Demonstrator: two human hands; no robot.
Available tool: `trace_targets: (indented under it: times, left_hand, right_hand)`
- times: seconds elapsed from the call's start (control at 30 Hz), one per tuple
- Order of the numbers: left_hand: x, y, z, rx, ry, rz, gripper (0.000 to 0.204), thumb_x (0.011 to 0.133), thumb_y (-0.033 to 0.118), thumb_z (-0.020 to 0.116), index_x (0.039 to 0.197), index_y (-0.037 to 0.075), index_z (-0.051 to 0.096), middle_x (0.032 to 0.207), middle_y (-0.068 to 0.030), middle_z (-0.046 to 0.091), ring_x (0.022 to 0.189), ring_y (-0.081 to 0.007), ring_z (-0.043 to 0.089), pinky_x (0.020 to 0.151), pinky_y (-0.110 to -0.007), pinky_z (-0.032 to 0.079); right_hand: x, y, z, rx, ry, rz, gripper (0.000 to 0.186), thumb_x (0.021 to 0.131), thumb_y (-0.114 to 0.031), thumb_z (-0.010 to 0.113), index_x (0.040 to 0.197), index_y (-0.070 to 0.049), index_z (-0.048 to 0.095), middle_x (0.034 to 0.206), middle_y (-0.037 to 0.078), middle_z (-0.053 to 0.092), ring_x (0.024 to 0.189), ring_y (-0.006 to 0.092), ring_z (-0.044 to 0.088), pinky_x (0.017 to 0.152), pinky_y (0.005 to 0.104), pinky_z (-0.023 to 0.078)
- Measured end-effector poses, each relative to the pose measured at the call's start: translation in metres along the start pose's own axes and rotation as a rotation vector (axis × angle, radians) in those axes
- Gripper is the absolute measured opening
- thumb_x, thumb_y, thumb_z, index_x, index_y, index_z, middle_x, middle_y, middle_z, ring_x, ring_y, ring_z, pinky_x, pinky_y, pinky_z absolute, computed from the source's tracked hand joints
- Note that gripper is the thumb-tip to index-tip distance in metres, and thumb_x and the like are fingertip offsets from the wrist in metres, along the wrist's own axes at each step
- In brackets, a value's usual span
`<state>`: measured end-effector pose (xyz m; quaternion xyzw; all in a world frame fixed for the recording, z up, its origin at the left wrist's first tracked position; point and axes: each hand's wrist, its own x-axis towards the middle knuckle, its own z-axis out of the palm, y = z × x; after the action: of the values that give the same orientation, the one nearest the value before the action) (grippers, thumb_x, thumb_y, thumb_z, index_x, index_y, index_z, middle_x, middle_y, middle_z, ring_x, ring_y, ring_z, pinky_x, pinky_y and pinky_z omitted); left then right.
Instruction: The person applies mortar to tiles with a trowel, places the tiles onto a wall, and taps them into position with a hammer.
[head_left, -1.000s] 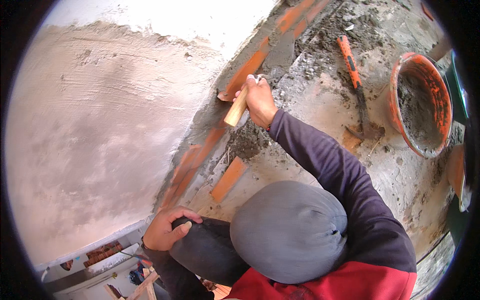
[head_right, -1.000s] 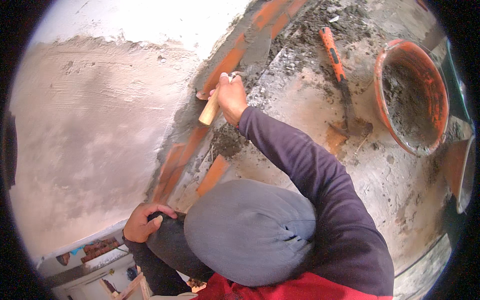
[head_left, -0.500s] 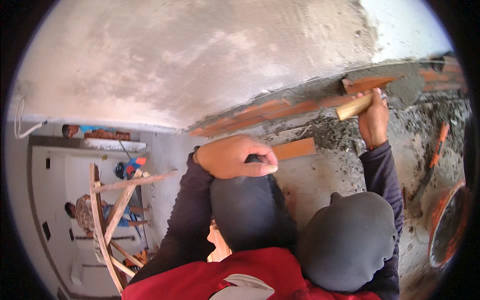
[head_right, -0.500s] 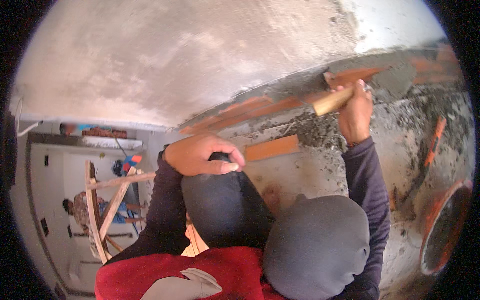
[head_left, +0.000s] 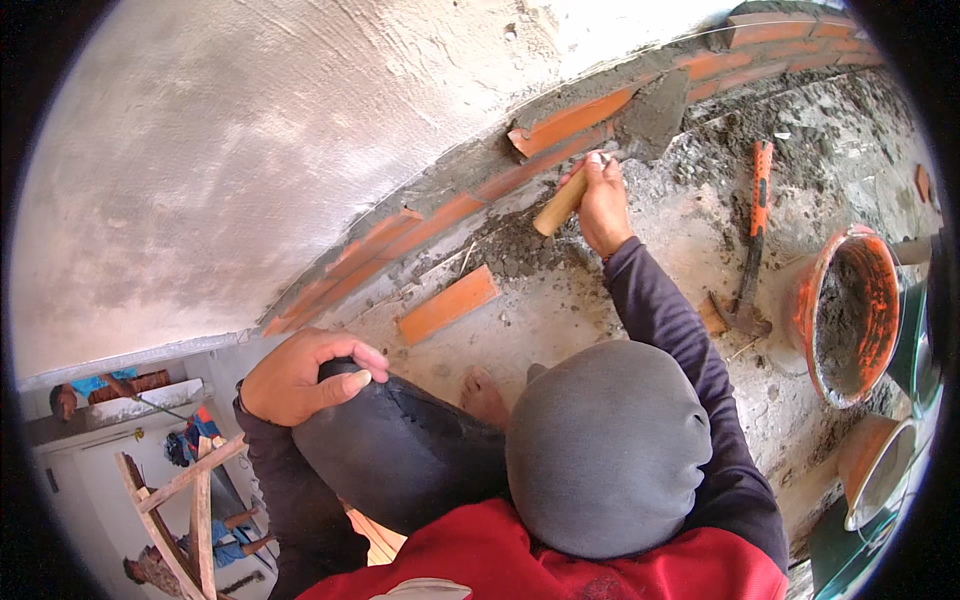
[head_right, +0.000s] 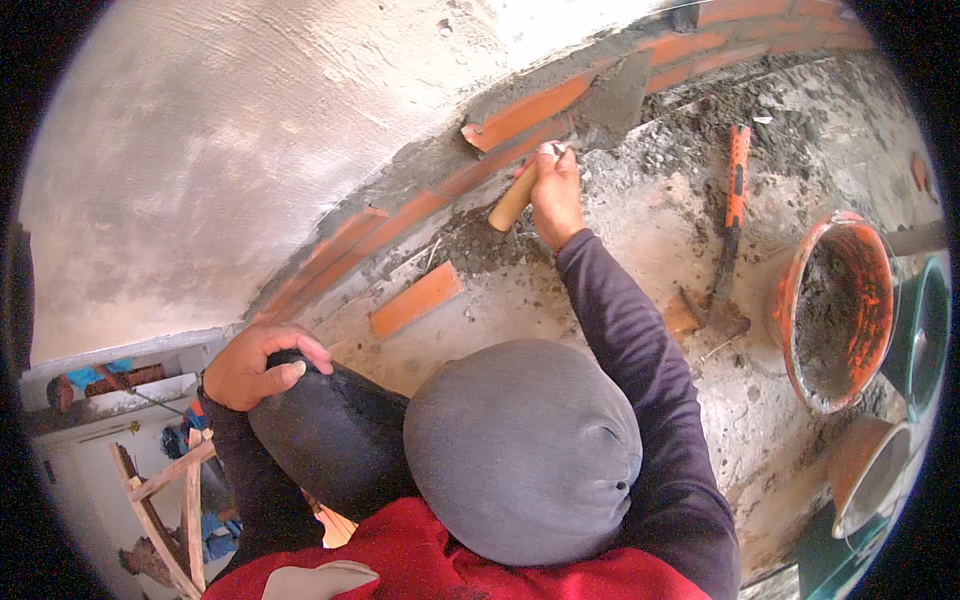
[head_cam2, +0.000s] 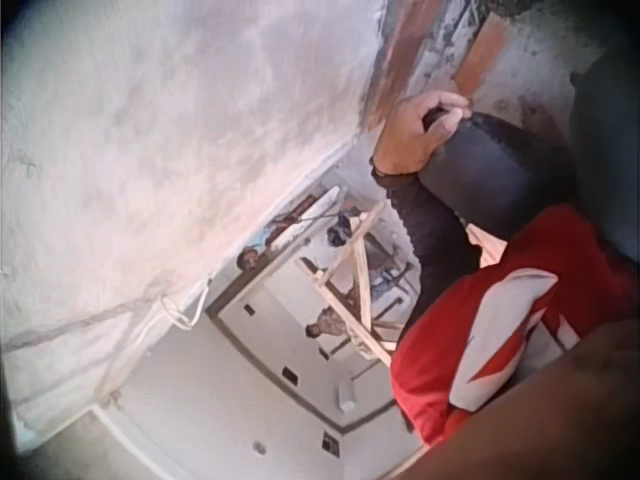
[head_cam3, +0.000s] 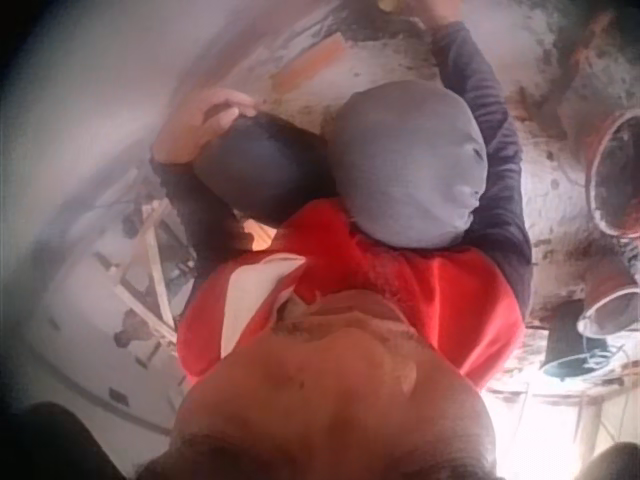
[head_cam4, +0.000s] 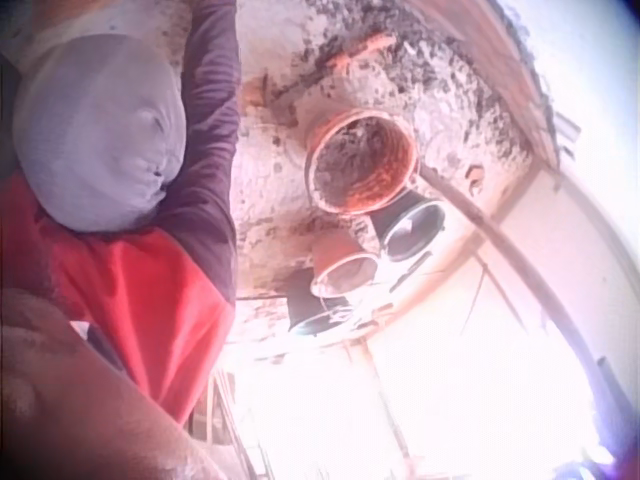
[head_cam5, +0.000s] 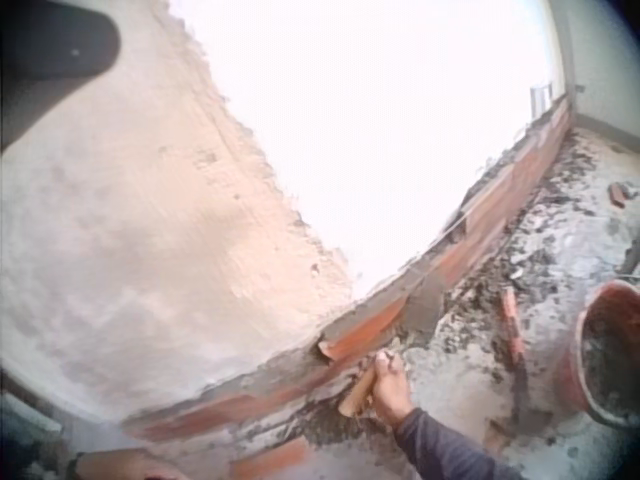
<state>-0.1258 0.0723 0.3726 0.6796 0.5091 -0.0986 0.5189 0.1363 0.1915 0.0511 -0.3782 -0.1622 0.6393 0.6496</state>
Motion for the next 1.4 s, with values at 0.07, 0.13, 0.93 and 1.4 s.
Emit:
trace_targets:
  times: [0.07, 0.13, 0.93, 1.4]
  left_hand:
    - [-0.003, -0.006, 0.001, -0.010, 0.017, 0.022, 0.039, 0.097, 0.037, 0.059, 0.109, 0.000, 0.065, 0.103, -0.0097, 0.072, 0.094, -0.0211, 0.067, 0.084, -0.032, 0.050]
    - [-0.004, -0.008, 0.001, -0.013, 0.013, 0.021, 0.040, 0.097, 0.037, 0.058, 0.110, 0.001, 0.065, 0.103, -0.0096, 0.072, 0.095, -0.0213, 0.067, 0.085, -0.032, 0.050]
    - [0.036, 0.005, -0.009, 0.134, -0.138, 0.114, 0.046, 0.097, 0.043, 0.052, 0.109, 0.000, 0.066, 0.105, -0.0139, 0.070, 0.101, -0.0288, 0.066, 0.091, -0.037, 0.049]
    - [0.160, 0.085, 0.013, 0.287, -0.169, 0.223, 0.042, 0.096, 0.037, 0.058, 0.113, -0.001, 0.064, 0.106, -0.0151, 0.070, 0.102, -0.0239, 0.066, 0.092, -0.033, 0.048]
  right_hand:
    - [-0.004, 0.011, 0.004, -0.051, -0.021, -0.003, 0.014, 0.107, -0.023, 0.041, 0.104, -0.009, 0.043, 0.089, 0.006, 0.055, 0.076, 0.0183, 0.059, 0.070, 0.0368, 0.052]
    - [-0.012, 0.023, 0.007, -0.118, -0.066, 0.000, 0.014, 0.107, -0.023, 0.040, 0.104, -0.009, 0.042, 0.087, 0.006, 0.056, 0.075, 0.0180, 0.059, 0.070, 0.0361, 0.052]
    - [-0.202, -0.159, -0.078, -0.616, -0.073, 0.146, 0.015, 0.099, -0.020, 0.055, 0.102, -0.005, 0.057, 0.077, -0.001, 0.052, 0.068, 0.0084, 0.048, 0.062, 0.0260, 0.041]
    - [-0.368, -0.192, -0.234, -1.715, 0.832, -0.134, 0.025, 0.086, -0.006, 0.061, 0.109, -0.003, 0.051, 0.093, 0.019, 0.060, 0.087, 0.0419, 0.060, 0.072, 0.0495, 0.048]
